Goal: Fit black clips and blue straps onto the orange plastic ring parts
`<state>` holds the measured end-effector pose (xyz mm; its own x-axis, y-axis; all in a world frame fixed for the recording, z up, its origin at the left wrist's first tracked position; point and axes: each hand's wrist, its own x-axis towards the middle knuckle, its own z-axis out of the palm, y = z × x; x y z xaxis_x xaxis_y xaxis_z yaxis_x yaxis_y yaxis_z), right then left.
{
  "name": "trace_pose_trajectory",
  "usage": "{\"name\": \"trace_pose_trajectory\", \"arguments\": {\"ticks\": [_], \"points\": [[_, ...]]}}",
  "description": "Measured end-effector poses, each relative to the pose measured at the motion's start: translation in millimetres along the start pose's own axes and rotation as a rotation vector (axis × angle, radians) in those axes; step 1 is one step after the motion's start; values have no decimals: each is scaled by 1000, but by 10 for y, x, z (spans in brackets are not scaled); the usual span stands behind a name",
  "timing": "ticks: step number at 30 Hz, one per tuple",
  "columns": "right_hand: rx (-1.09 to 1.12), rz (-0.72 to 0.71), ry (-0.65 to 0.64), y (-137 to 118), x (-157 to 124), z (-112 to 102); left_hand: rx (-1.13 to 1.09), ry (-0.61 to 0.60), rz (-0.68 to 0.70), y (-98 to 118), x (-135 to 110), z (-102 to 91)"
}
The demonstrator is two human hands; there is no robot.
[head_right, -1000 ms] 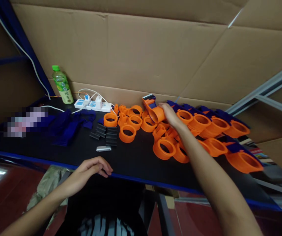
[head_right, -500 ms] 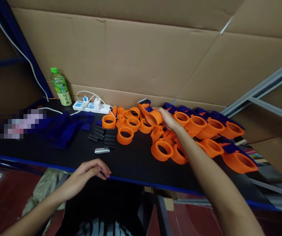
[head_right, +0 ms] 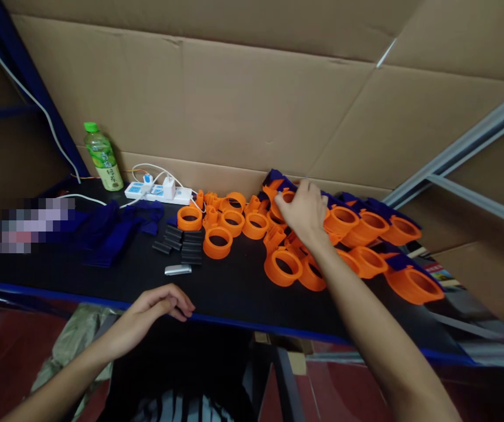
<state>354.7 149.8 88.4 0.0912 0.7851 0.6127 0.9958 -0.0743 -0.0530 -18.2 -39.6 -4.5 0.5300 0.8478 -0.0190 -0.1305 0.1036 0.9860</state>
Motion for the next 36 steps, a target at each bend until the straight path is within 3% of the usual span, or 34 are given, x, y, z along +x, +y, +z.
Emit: {"name": "trace_pose_trajectory", "arguments": {"ticks": [5,14,21,24,29,31,36], "points": [[-176,57,2,-125,-53,109,-14,-3,1,9,0,-2],[-179,-8,-33,-9,-82,235,-17,5,-8,18,-6,4],[-153,-73,-29,51,-107,172,-13,-2,-2,17,-1,2],[-105,-213,-39,-13,-150,62,-12,-4,-7,20,-7,3],[-72,-656,-334,-295,-358,-120,10,4,-12,29,-26,-1],[-104,-685,-390,-394,-424,-132,11,2,-15,26,-25,-2],[-123,-642,-392,-436,-428,-88,-12,9,-7,22,-15,6]]}}
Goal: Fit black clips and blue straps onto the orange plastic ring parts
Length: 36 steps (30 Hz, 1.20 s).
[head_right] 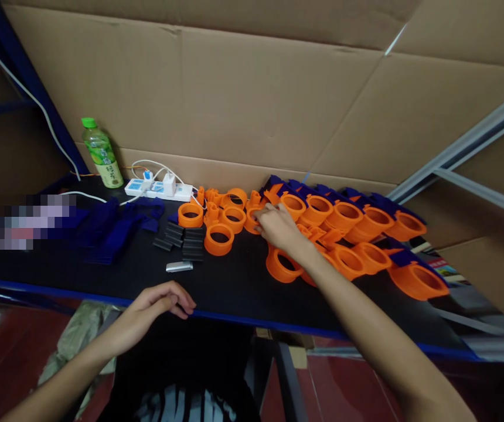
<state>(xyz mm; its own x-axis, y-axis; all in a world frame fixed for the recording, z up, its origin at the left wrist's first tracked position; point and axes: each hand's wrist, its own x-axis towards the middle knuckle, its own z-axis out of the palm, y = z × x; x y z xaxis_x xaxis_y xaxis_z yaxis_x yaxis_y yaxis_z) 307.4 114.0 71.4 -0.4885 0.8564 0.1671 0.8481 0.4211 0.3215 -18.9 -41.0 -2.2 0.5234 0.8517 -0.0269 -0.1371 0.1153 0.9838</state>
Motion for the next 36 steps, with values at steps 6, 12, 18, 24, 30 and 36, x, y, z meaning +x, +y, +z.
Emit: {"name": "trace_pose_trajectory", "arguments": {"ticks": [6,12,18,24,30,36], "points": [[-45,24,96,37,-20,-88,8,6,9,28,2,13],[-55,16,253,-233,-117,-402,-35,4,10,0,-3,0],[710,-229,322,-1018,-598,-835,-299,192,248,-34,8,-5],[1150,-546,41,-1590,-794,-768,-499,365,275,60,-37,-23],[628,-265,210,-1682,-455,-259,-517,420,68,131,-37,-171],[299,-306,180,-1793,-329,-51,-501,361,14,95,22,-257]]}}
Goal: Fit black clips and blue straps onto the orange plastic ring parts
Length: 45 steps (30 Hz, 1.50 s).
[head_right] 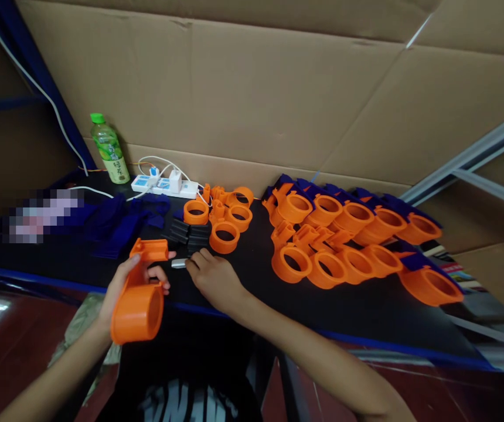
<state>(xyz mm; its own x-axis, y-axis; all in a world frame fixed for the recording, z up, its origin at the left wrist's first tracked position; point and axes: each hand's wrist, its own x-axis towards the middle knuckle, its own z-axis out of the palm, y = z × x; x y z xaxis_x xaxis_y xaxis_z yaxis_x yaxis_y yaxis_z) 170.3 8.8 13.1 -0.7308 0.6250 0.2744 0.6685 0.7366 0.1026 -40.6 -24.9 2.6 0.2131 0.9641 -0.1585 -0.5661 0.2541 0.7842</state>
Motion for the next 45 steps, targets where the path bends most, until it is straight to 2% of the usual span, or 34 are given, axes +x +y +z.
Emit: {"name": "trace_pose_trajectory", "arguments": {"ticks": [4,7,10,17,23,26,29,35,38,41,45], "points": [[45,81,26,17,17,-23,15,19,25,-11,3,17],[203,177,74,67,35,-78,20,37,73,-26,4,24],[387,251,114,115,58,-153,43,26,56,-43,10,8],[420,276,14,84,88,-155,52,60,75,-39,23,9],[664,394,-13,142,124,-102,78,48,73,-24,20,44],[719,408,-48,164,162,-95,83,62,96,-27,14,61],[721,422,-17,170,193,-137,90,91,124,-33,5,65],[832,418,133,243,261,-440,150,72,121,-86,10,18],[903,428,115,244,307,-556,261,41,134,-136,18,-9],[865,435,65,191,342,-561,349,12,156,-168,27,-27],[782,399,77,100,365,-459,403,-1,134,-161,33,-38]]}}
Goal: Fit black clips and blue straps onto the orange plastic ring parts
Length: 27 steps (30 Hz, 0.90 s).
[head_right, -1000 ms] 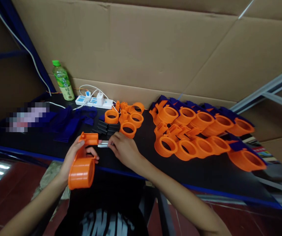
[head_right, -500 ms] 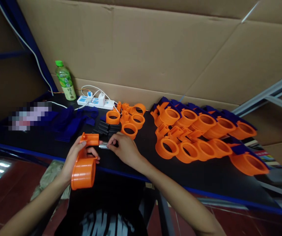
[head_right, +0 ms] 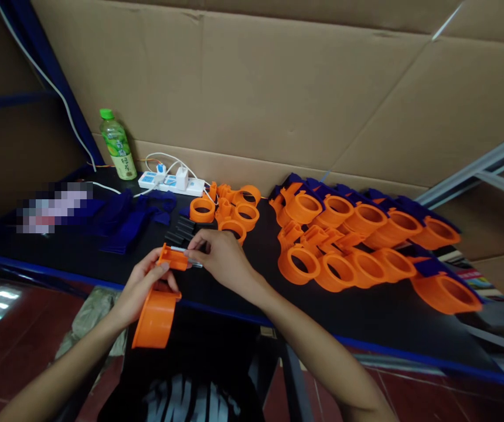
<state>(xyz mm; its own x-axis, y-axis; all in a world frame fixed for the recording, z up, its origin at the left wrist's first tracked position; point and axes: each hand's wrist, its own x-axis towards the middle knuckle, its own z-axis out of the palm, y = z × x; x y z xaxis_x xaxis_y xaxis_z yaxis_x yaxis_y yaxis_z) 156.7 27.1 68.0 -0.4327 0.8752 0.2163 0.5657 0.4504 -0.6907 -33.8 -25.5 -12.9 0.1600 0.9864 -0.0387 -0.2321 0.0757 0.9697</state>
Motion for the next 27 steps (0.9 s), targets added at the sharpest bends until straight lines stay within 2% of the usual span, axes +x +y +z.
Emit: {"name": "trace_pose_trajectory", "arguments": {"ticks": [3,7,10,13,17,21,24,27], "points": [[-26,-119,40,39,9,70,9,-18,-22,32,0,-3],[-93,-222,72,115,-10,24,-151,25,-86,116,-12,17],[-335,-176,69,176,-92,-55,-256,84,-120,188,-18,46],[-607,-96,-31,233,-185,-65,-302,112,-101,227,-10,70],[-752,-2,-126,289,-241,4,-313,104,-97,214,10,60],[-640,17,-61,318,-254,-23,-313,91,-108,177,14,24],[-394,-53,41,308,-265,-105,-302,81,-91,157,19,30],[-151,-133,70,254,-264,-111,-260,80,-60,139,23,62]]}}
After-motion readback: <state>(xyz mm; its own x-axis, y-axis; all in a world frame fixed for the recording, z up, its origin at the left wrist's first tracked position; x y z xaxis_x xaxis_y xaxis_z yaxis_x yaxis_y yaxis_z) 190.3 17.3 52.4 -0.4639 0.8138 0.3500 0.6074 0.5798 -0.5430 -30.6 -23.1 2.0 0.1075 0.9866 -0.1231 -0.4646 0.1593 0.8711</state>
